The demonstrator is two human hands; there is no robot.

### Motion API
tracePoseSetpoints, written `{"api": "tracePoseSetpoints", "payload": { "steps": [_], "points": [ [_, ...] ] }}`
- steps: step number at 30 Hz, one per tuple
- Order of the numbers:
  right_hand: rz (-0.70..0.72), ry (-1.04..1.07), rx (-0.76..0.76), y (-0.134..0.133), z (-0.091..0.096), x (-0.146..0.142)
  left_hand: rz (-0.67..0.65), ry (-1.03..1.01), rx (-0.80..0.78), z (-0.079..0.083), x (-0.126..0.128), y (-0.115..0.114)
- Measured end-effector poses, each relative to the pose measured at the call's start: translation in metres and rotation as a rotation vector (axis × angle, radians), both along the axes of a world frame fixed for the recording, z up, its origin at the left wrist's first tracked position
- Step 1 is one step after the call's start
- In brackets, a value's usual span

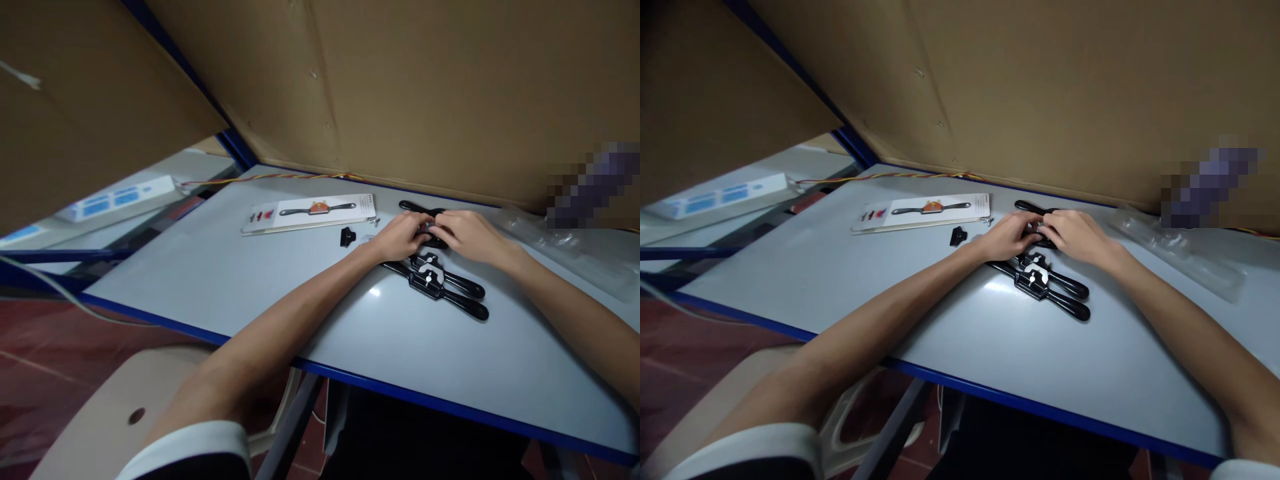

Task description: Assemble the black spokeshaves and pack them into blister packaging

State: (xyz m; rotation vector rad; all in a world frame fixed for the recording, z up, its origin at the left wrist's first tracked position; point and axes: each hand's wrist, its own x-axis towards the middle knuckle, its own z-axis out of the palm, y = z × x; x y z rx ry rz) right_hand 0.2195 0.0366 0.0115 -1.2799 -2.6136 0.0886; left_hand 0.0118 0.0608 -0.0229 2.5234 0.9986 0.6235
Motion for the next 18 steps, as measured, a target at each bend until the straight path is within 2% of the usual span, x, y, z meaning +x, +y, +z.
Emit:
{"api": "tracePoseSetpoints", "payload": {
  "steps": [3, 5, 9, 18],
  "points": [
    [-0.062, 0.071, -0.064, 0.0, 0.003, 0.002, 0.007, 0.002, -0.012, 0.0, 0.0, 0.0],
    [-0.054, 0.073, -0.085, -0.001, 0.005, 0.005, 0.01, 0.004, -0.019, -0.001, 0.0, 0.0],
    [0.023, -0.014, -0.049, -0.007, 0.011, 0.01, 0.019, 0.009, -0.026, 0.0, 0.0, -0.001],
    [0.038, -0.123, 0.021, -0.006, 0.01, 0.011, -0.017, 0.021, 0.029, 0.001, 0.0, -0.001]
  ]
}}
